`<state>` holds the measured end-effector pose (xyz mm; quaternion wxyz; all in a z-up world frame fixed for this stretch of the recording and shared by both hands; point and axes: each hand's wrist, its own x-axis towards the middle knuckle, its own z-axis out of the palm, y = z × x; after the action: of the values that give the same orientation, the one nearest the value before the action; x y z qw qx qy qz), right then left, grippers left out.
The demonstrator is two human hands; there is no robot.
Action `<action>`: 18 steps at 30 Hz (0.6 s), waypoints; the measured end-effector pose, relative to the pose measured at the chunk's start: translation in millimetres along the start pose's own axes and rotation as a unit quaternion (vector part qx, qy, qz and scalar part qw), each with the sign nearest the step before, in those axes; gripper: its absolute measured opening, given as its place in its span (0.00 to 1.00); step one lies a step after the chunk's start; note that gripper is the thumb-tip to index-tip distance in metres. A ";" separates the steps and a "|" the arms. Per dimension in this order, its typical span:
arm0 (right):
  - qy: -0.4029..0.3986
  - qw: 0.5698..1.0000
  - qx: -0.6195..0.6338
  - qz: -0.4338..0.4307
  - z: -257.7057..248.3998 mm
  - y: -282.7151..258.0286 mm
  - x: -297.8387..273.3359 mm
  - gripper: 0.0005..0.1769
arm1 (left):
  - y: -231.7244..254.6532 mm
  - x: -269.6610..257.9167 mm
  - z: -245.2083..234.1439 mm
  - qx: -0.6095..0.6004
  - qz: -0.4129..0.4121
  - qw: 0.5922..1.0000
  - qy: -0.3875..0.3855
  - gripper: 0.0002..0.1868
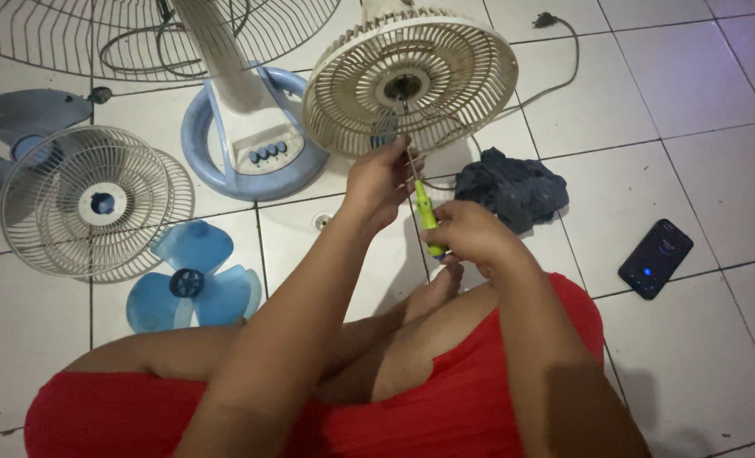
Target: The person assembles a small electric fan by attaching the front grille, inserting the blue fan blade, and securing the rear grille. They use a screwdriver to tighten the central nut and ensure the components are properly aligned.
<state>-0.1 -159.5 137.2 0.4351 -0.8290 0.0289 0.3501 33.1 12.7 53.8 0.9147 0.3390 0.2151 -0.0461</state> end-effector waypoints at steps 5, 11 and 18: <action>0.011 0.999 0.007 -0.030 4.9 -0.8 19.3 0.25 | -0.3 31.1 6.6 -0.039 0.007 0.999 0.019 0.08; -0.003 0.997 0.042 -0.069 4.9 -2.6 40.6 0.24 | 4.5 54.1 4.3 -0.082 0.015 0.996 0.040 0.07; -0.023 0.994 0.080 -0.073 5.6 -1.5 54.6 0.23 | 4.6 64.0 8.0 -0.102 0.039 0.994 0.025 0.07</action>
<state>38.5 -140.4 103.1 0.5247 -0.7834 -0.0135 0.3330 94.9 15.0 34.8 0.9399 0.2533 0.2283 0.0206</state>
